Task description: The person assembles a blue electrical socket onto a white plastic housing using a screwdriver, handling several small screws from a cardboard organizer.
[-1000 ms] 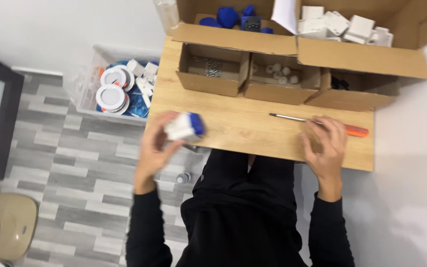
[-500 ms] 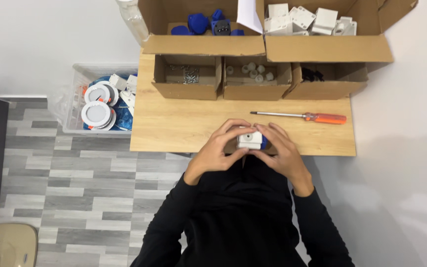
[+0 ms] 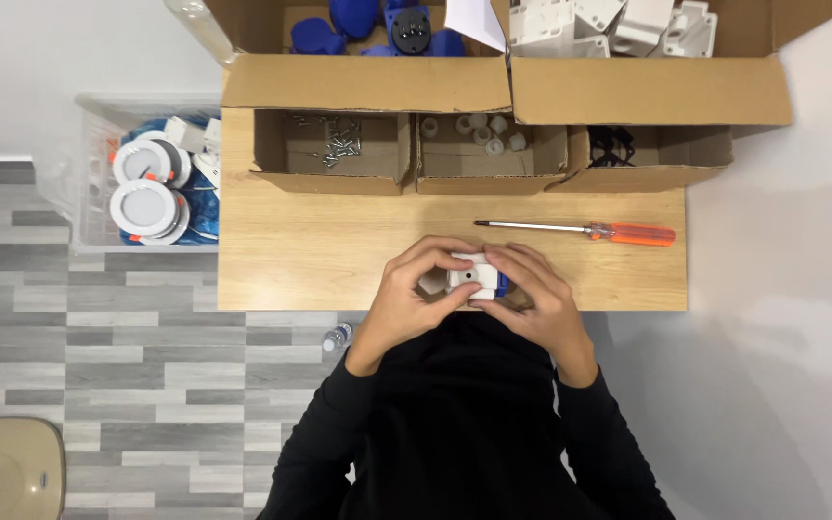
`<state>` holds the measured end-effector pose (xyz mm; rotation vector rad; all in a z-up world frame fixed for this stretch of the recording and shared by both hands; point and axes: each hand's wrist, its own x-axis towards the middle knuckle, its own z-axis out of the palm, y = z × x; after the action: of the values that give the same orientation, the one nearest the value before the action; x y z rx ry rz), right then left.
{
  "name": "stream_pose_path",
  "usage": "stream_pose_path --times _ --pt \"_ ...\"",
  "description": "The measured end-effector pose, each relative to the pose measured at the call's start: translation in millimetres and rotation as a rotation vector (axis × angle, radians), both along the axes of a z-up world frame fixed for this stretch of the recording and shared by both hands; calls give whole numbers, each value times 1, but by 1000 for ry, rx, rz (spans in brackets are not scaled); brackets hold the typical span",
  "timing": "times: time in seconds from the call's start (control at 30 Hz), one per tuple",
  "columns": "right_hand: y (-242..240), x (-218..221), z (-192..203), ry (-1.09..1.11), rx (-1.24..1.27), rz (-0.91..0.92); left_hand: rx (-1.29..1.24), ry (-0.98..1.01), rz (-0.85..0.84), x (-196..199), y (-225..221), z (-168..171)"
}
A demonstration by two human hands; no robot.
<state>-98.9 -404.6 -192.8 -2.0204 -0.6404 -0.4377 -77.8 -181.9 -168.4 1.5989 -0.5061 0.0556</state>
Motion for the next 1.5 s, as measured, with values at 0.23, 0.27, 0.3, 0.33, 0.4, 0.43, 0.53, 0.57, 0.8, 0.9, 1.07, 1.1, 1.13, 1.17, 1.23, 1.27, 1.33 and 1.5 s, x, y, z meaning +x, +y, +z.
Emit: stream_pose_path --times 0.23,0.27,0.3,0.33,0.4,0.43,0.53,0.57,0.8,0.9,1.07,1.1,1.13,1.17,1.23,1.27,1.33,1.5 --pt "2 0 -8 -13 32 -23 0 -177 43 -1 -8 13" --pt "2 0 -8 -19 48 -17 3 -199 10 -2 -8 14" --pt "4 2 -5 -8 49 -25 3 -187 2 0 -7 12" --pt "5 2 -1 -10 50 -26 10 -198 13 -1 -6 10" --pt "6 2 1 0 52 -30 20 -196 19 0 -5 6" --pt "5 3 1 0 50 -25 12 -195 30 0 -4 4" --pt "5 2 0 9 53 -27 -1 -200 59 3 -4 1" --pt "6 3 0 10 51 -31 -11 -213 80 5 -4 0" --pt "3 7 -2 7 31 -14 10 -281 110 13 -7 0" --pt "2 6 -2 7 28 -5 37 -302 -3 13 -7 13" --pt "3 11 -3 -7 13 -4 150 -329 -61 16 2 8" --pt "3 9 -4 0 16 -4 152 -321 -63 16 2 10" --pt "2 10 -4 -3 13 -6 179 -328 -58 18 2 12" --pt "2 10 -4 -6 10 -8 205 -335 -54 19 2 14" --pt "2 10 -2 4 14 -14 228 -347 -57 23 2 16" --pt "3 9 -1 16 22 -14 257 -357 -55 24 3 17" --pt "3 9 0 13 17 -24 282 -367 -50 24 3 5" --pt "2 10 -2 8 18 -22 327 -412 -56 28 7 3"
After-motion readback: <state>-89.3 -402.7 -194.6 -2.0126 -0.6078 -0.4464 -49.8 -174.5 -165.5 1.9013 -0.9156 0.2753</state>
